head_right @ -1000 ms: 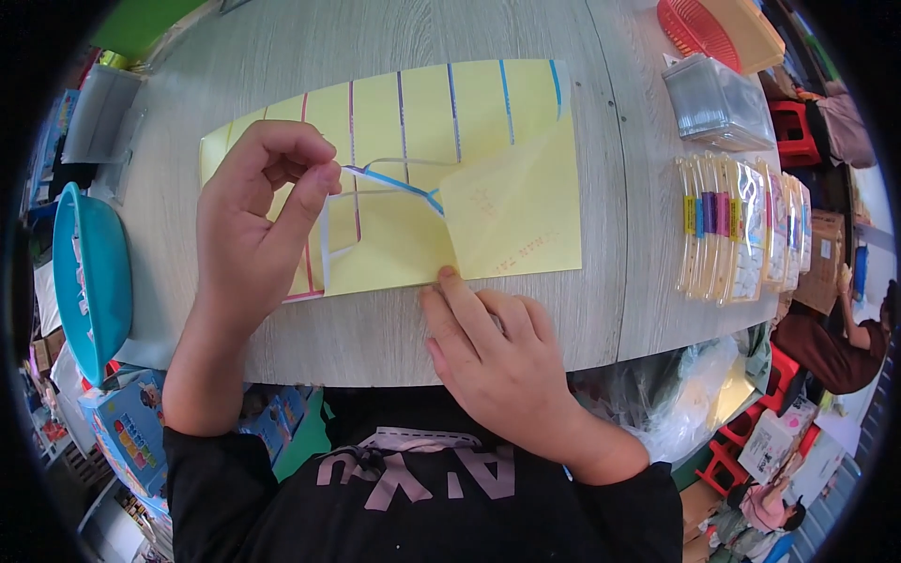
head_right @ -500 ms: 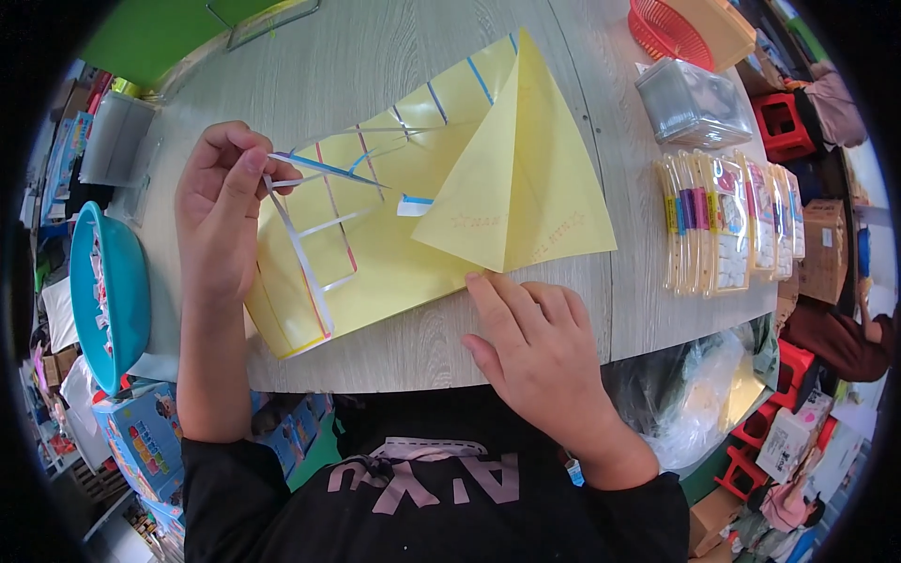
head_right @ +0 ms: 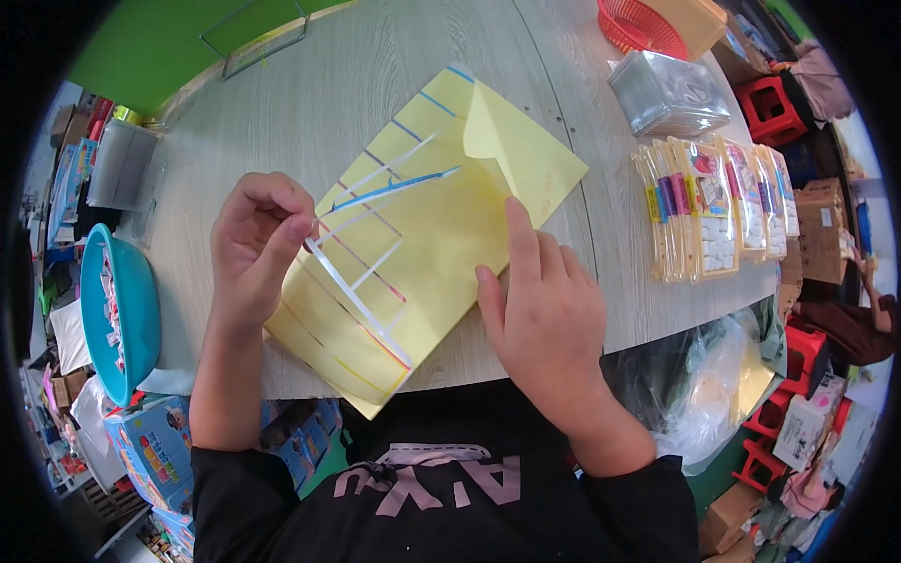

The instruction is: Peeling adhesive strips from a backing sheet and folding the sheet edges.

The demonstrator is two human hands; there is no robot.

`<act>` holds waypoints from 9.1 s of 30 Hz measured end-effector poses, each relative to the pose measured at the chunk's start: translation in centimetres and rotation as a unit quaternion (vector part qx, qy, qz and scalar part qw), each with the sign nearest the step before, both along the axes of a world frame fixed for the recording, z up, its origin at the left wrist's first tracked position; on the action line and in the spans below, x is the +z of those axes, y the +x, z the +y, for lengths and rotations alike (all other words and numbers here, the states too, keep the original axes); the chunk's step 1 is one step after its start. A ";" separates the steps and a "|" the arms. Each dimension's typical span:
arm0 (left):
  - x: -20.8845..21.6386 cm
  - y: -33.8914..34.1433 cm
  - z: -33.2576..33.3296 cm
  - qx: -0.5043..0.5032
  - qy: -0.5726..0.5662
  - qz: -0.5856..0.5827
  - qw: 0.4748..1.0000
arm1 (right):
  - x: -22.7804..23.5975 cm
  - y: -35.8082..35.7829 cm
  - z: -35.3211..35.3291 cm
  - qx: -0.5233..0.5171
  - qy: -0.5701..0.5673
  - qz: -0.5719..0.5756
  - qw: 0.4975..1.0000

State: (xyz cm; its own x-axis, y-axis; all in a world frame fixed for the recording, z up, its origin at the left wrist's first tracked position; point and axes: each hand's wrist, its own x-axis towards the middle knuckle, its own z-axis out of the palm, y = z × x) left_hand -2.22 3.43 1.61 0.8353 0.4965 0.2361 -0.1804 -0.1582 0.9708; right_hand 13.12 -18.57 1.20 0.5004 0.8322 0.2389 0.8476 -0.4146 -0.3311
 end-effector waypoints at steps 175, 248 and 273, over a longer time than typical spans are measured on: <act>1.4 -9.4 -5.6 0.070 0.601 0.263 0.751 | 2.0 3.3 -1.9 0.237 -0.156 0.096 0.954; 1.3 3.3 11.2 -0.048 0.651 0.331 0.681 | 2.9 4.4 -3.2 0.262 -0.165 0.119 0.943; 1.1 20.6 7.1 0.112 0.441 0.398 0.796 | 3.1 3.9 -3.3 0.267 -0.160 0.111 0.944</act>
